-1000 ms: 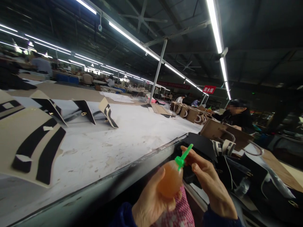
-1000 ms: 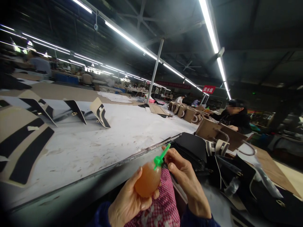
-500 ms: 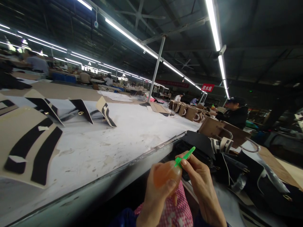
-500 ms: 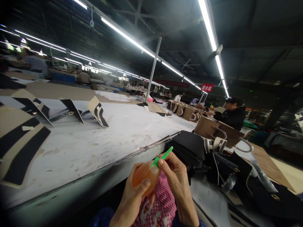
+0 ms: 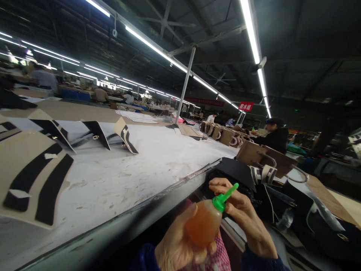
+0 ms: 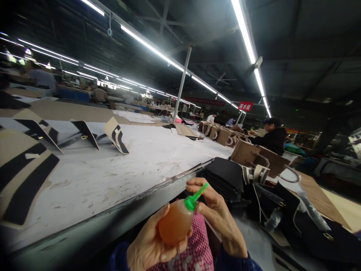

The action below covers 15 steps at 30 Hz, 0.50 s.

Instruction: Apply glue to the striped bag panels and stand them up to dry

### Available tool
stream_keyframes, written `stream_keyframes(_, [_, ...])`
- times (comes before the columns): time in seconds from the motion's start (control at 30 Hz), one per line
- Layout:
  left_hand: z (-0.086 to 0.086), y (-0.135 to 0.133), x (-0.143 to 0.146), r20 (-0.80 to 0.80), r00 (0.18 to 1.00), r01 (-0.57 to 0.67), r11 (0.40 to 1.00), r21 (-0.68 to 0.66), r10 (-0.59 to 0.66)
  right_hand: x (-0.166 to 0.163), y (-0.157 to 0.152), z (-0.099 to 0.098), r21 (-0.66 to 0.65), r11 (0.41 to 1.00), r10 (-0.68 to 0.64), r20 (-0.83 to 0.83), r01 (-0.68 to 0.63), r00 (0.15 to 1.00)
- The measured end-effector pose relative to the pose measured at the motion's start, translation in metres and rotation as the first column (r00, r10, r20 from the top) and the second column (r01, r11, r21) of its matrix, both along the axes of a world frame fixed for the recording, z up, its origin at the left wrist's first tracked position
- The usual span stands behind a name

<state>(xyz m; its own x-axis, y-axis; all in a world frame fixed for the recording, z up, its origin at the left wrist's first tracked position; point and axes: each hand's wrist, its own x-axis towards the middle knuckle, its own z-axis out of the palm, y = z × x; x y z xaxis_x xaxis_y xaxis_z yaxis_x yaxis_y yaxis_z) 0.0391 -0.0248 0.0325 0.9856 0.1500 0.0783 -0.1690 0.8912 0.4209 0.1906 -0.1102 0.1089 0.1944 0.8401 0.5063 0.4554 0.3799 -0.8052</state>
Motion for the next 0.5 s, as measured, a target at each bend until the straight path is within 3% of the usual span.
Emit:
stream_keyframes(0.03, [-0.001,0.0,0.0,0.006,0.997,0.081,0.997,-0.014,-0.081,0.0,-0.002,0.003,-0.001,1.0,0.025,-0.008,-0.025,1.0])
stream_keyframes(0.1, [-0.001,-0.004,0.0,0.003,0.994,0.112,0.993,-0.025,-0.112,-0.002,-0.005,0.006,0.005,0.999,0.047,-0.032,-0.046,0.998])
stream_keyframes(0.17, [0.0,-0.012,0.001,-0.029,0.999,-0.034,0.999,0.0,0.034,-0.007,-0.006,0.005,0.016,1.0,0.008,-0.044,-0.007,0.999])
stream_keyframes(0.23, [0.003,-0.021,0.003,-0.032,0.945,-0.32,0.94,0.123,0.326,-0.012,-0.006,0.0,0.043,0.997,-0.068,-0.043,0.069,0.997])
stream_keyframes(0.27, [0.003,-0.026,0.005,-0.015,0.864,-0.488,0.845,0.217,0.503,-0.016,-0.004,-0.005,0.053,0.991,-0.121,-0.043,0.123,0.992])
stream_keyframes(0.33, [0.003,-0.031,0.01,0.044,0.611,-0.74,0.551,0.386,0.79,-0.024,0.001,-0.015,0.051,0.961,-0.272,-0.03,0.273,0.962])
stream_keyframes(0.4, [0.001,-0.031,0.013,0.066,0.37,-0.82,0.292,0.493,0.927,-0.032,0.007,-0.025,0.034,0.893,-0.449,0.001,0.448,0.894])
stream_keyframes(0.43, [0.0,-0.03,0.013,0.062,0.302,-0.82,0.226,0.526,0.951,-0.034,0.01,-0.03,0.033,0.862,-0.507,0.011,0.506,0.862])
stream_keyframes(0.5, [-0.001,-0.023,0.011,0.043,0.301,-0.818,0.235,0.525,0.953,-0.033,0.013,-0.035,0.033,0.848,-0.529,0.014,0.529,0.848])
